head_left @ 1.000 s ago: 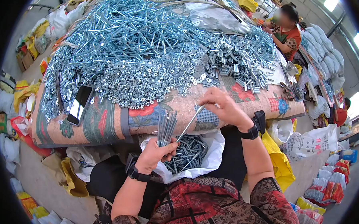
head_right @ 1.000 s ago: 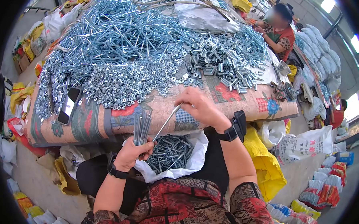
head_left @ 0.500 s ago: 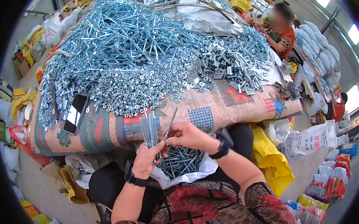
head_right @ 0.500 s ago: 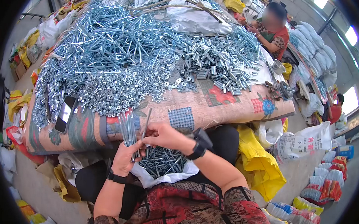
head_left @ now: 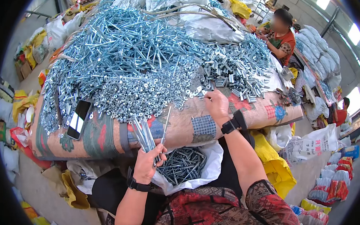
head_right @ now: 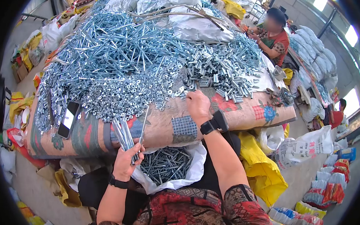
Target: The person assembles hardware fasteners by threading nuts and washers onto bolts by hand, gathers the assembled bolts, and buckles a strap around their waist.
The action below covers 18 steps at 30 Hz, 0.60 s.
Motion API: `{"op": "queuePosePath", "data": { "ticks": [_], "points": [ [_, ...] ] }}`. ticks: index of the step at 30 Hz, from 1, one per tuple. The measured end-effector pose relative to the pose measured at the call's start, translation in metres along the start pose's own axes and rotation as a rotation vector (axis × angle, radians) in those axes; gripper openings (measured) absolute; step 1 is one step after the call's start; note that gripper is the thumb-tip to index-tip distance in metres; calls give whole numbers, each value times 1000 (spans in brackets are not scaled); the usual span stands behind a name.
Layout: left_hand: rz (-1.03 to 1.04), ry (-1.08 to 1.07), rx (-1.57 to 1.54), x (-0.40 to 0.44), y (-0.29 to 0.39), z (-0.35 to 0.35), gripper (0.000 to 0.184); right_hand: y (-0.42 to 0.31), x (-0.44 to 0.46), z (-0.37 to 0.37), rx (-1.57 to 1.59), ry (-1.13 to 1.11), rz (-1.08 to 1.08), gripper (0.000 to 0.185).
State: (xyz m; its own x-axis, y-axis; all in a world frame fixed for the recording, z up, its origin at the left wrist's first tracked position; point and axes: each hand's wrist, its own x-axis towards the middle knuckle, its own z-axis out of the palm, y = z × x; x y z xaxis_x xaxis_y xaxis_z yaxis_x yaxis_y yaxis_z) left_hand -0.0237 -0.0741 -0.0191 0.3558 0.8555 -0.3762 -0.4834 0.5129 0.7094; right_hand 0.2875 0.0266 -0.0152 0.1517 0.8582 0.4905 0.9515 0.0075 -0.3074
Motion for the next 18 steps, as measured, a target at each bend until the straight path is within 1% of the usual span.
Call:
{"op": "queuePosePath", "data": {
  "ticks": [2,3,4,6,7,8,10,12,14,15,16,18],
  "points": [
    [14,4,57,1,0,-2,24,-13,1,-12,312,-160,142,13],
    [23,-1,81,1,-1,-2,25,-13,1,0,493,-199,144,18],
    [20,0,82,1,-1,-1,25,-22,0,4,493,-199,147,18],
    [37,28,145,1,0,3,24,-43,-3,8,482,-224,20,15],
    [40,30,146,2,-1,3,24,-47,-5,12,273,-248,-120,10],
    [56,39,159,2,-2,3,24,-50,-6,13,278,-250,-125,10],
    [78,60,166,0,-3,2,24,-56,-8,17,113,-171,-202,6],
    [81,66,215,-1,-1,3,23,-55,-9,16,100,-153,-217,5],
    [77,70,213,-2,0,2,23,-63,-5,5,253,-107,-114,7],
    [66,68,216,-3,-1,1,22,-63,-8,-4,555,-310,157,10],
    [52,63,222,-3,-2,1,21,-65,-13,-7,554,-314,159,10],
    [37,54,228,-3,-2,3,21,-66,-23,-11,1201,-420,325,13]
  ]
}}
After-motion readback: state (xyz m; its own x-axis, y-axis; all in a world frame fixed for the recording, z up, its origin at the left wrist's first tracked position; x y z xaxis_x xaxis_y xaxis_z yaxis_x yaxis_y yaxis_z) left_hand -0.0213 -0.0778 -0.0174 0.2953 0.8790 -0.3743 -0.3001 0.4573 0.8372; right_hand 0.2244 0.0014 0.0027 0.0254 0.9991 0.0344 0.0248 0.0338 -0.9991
